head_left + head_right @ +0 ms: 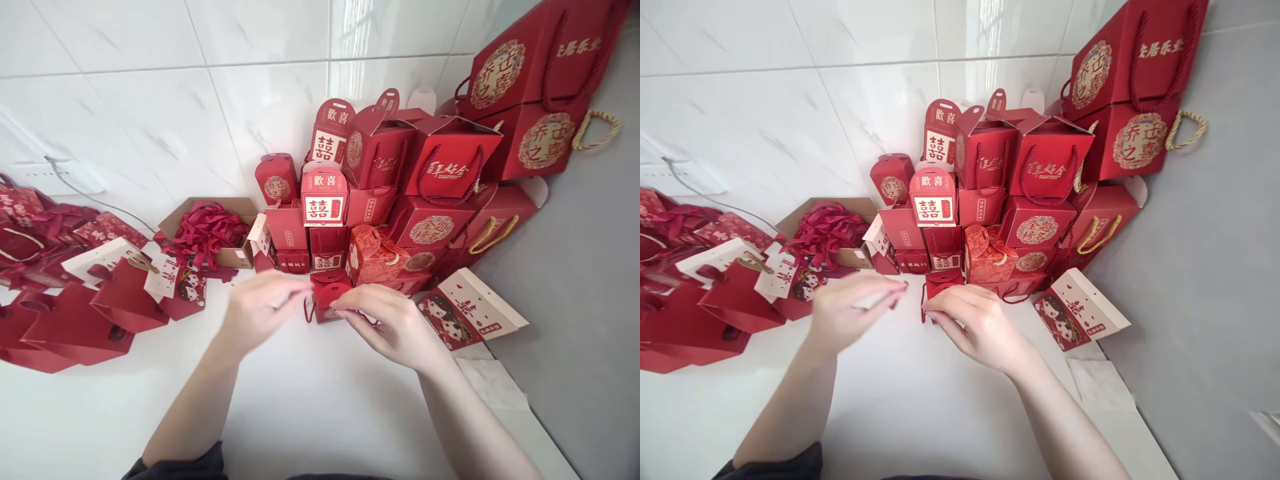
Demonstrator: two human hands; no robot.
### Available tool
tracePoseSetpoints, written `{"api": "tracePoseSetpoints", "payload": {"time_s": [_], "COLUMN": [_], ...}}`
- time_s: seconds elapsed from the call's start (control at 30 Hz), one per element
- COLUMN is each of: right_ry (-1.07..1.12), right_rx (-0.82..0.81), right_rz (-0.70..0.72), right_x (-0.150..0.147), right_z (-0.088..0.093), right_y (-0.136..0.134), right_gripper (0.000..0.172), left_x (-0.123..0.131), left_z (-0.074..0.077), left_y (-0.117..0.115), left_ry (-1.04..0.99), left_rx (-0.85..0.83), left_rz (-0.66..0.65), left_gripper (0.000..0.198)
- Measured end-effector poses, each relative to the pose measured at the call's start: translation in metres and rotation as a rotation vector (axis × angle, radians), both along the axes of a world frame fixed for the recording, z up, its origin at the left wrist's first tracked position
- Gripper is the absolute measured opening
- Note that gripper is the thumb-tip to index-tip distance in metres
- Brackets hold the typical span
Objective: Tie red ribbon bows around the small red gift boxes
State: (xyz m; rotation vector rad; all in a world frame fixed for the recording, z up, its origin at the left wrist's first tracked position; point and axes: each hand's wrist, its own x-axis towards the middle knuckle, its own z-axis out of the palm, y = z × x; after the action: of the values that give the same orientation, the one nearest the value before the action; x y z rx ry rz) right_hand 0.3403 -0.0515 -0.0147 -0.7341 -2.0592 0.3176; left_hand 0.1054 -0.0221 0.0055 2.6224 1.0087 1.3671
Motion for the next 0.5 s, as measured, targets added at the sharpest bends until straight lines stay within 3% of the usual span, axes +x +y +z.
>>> {"api": "tracePoseSetpoints", "payload": {"time_s": [0.1,0.17,0.23,0.33,0.5], "right_ry": [-0.008,-0.013,-0.026,-0.054,-0.07], "right_rx": [-0.015,-0.037,-0.063,-0.096,-0.108], "right_rz": [-0.038,-0.063,-0.086,-0.102,-0.114], "right_x": [0.006,0.011,0.014,0.018,0.02], "right_z": [0.0,0.0,-0.001,-0.004,-0.008], "right_y": [0.002,0.003,0.003,0.005,0.012], "right_gripper": [0.01,0.01,0.011,0.013,0.013], "left_x": [-0.045,-0.079,-0.109,-0.136,-0.137], "left_z": [0.013,0.015,0.01,-0.005,-0.026], "left_y": [0.044,0.086,0.128,0.174,0.206], "left_ry": [-0.153,-0.228,-0.188,0.093,0.504], "left_rx": [0.08,0.061,-0.026,-0.239,-0.617], "left_rz": [0.434,0.617,0.702,0.815,0.679], "left_gripper": [0.012,0.019,0.023,0.031,0.032]}}
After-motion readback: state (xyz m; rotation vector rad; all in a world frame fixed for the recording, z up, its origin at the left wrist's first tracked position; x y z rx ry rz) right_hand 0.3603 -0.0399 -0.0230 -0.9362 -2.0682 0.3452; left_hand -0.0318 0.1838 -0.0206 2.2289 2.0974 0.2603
